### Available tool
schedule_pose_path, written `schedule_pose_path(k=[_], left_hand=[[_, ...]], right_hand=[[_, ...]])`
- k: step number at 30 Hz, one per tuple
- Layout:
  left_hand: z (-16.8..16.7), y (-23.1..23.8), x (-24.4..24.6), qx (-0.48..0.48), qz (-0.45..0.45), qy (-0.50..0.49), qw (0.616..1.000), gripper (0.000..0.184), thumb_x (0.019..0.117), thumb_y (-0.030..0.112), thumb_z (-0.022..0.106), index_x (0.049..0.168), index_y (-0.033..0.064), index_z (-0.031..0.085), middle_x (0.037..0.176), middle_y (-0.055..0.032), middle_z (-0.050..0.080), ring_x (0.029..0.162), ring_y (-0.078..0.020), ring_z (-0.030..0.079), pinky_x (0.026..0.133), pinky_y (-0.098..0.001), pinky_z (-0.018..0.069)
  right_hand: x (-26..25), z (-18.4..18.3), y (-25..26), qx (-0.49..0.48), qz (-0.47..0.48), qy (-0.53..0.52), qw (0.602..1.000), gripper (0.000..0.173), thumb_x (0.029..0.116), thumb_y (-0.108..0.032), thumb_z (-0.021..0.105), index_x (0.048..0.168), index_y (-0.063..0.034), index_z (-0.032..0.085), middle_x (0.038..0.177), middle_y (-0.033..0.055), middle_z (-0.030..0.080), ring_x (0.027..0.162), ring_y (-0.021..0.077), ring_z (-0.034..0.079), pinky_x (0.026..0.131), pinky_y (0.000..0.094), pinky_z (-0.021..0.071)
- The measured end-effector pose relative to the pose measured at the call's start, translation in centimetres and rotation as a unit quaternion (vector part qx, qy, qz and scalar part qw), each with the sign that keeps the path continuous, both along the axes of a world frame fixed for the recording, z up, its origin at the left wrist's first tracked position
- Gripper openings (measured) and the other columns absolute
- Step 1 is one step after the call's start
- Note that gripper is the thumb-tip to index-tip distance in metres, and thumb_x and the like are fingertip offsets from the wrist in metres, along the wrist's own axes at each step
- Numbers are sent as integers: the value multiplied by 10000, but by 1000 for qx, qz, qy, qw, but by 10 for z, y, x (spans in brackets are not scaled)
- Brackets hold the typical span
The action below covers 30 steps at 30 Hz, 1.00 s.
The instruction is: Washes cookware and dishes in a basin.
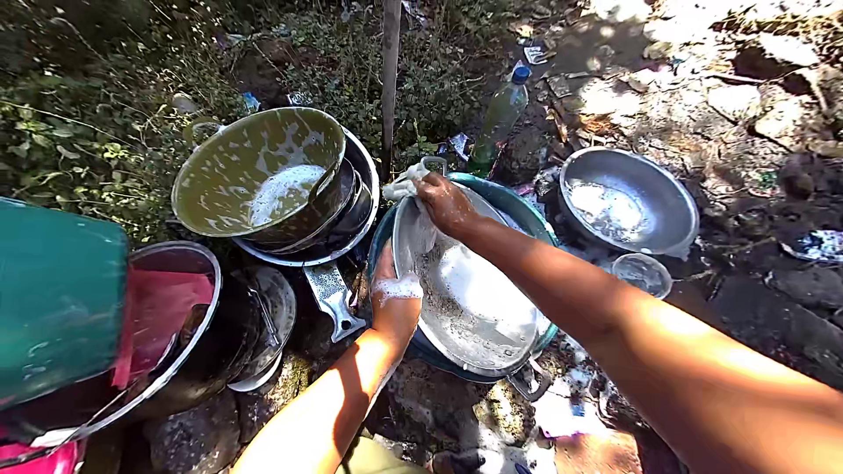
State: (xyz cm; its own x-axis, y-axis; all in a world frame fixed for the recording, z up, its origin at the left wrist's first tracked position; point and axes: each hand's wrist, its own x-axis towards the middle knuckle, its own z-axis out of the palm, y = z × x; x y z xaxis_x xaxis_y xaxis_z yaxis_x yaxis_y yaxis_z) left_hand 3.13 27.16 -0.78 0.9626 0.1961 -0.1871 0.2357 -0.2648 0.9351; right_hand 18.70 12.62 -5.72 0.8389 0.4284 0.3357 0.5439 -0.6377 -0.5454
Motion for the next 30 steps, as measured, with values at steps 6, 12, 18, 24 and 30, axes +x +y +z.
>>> schedule_pose_path(k=[6, 12, 18, 24, 30], left_hand=[[-7, 0, 6, 42, -11, 0, 999, 583, 955, 49, 561, 1525, 64, 442, 1438, -129, 576, 1325, -154, 547, 1120, -342, 441], [-14, 2, 8, -13, -15, -13, 1000, 590, 939, 21, 565, 1515, 65, 451, 1438, -127, 571, 1303, -136, 562, 1095, -316, 469], [-7, -9, 13, 3, -19, 1, 1000, 594, 937, 22, 570, 1516, 95, 461, 1417, -116, 590, 1290, -145, 572, 1089, -342, 473], [-3, -5, 14, 25, -24, 2, 999, 539, 970, 26, 555, 1502, 63, 474, 1434, -131, 576, 1321, -151, 545, 1118, -326, 434], [-2, -5, 12, 18, -29, 11, 999, 593, 971, 43, 568, 1544, 99, 425, 1473, -121, 548, 1352, -158, 523, 1138, -352, 421]], right_hand=[[-35, 17, 15, 11, 77, -32, 996, 337, 958, 36, 571, 1254, -49, 708, 1096, 223, 663, 1056, 380, 656, 923, 508, 559], [0, -2, -2, -27, 19, -10, 999, 347, 996, 9, 519, 1293, -53, 688, 1134, 247, 654, 1054, 401, 664, 915, 532, 558], [8, 1, -11, -39, -155, 113, 981, 365, 1054, -55, 459, 1387, -12, 601, 1321, 269, 590, 1225, 416, 603, 1046, 530, 494], [-67, 17, 32, 158, -77, 31, 984, 286, 1006, -23, 547, 1245, 16, 699, 1120, 207, 697, 1085, 323, 673, 983, 454, 540], [-57, 17, 20, 140, -37, 65, 987, 265, 1018, -13, 494, 1241, 59, 618, 1213, 235, 676, 1136, 350, 674, 1007, 488, 526]])
